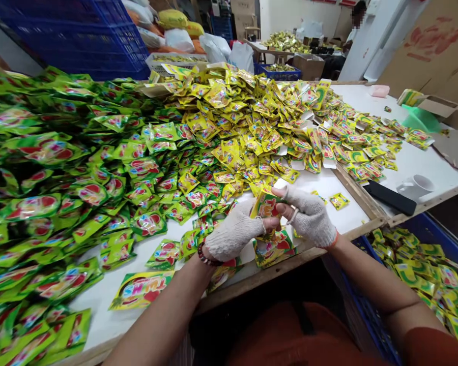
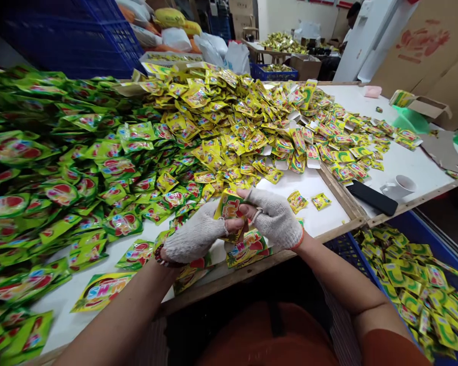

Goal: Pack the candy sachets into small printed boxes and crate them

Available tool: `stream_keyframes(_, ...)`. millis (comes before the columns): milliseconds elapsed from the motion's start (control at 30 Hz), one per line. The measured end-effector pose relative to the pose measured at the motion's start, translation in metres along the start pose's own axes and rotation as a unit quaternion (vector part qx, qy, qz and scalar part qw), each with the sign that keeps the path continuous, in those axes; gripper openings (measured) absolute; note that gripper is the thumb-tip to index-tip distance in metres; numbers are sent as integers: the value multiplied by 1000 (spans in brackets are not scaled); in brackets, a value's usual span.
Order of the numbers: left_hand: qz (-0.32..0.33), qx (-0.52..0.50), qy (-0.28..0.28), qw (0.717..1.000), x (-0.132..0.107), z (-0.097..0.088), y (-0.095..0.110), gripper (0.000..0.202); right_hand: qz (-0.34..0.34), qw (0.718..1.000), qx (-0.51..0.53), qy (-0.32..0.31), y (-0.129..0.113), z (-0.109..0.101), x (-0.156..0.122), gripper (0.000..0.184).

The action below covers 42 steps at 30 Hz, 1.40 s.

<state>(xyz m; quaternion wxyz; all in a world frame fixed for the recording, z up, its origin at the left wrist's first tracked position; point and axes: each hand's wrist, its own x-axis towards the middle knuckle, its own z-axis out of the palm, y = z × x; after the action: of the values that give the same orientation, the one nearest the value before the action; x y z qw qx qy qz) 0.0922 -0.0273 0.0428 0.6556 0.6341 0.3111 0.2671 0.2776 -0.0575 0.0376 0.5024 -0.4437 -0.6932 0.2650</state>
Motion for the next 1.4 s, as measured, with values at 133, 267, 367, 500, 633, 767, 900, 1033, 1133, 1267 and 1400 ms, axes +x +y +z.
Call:
stream_keyframes(133, 53, 129, 15, 990, 5, -4, 9, 45, 85, 994, 59, 42, 2, -19, -2, 29)
stream_keyframes(267, 36, 290, 76, 953, 18, -17, 2, 40, 136, 916, 349, 143, 4, -67, -29, 20)
stream_keyframes(367, 2, 501, 48, 864, 29, -21, -14, 30, 4, 733, 656, 178, 3, -102, -55, 29)
stream_keyframes(500, 9, 646, 5, 763, 41, -16, -29, 37, 40, 758, 633, 154, 6, -103, -64, 25)
stream_keyframes(633, 7, 578, 42, 815, 40, -19, -31, 27, 176, 895, 394, 110, 14, -63, -48, 25)
stream_keyframes(767, 29, 275, 141, 951, 27, -22, -26, 30, 157, 953, 210, 152, 17, -17, -28, 32)
stream_keyframes(900, 63, 9, 130, 990, 16, -12, -18, 45, 137, 954, 206, 169, 17, 19, -12, 38)
stream_keyframes(1033, 110, -73, 130, 983, 11, -3, -11, 61, 114, 951, 233, 170, 19, 31, -4, 42)
stream_keyframes(1133, 141, -75, 145, 976, 9, -3, -8, 70, 100, 961, 226, 122, 18, 24, -5, 49)
stream_keyframes(1267, 129, -64, 121, 982, 7, -6, -8, 57, 91, 976, 185, 69, 14, 10, -9, 37)
stream_keyframes(1400, 91, -44, 111, 989, 6, -2, -9, 39, 101, 985, 134, 27, 10, 4, -14, 28)
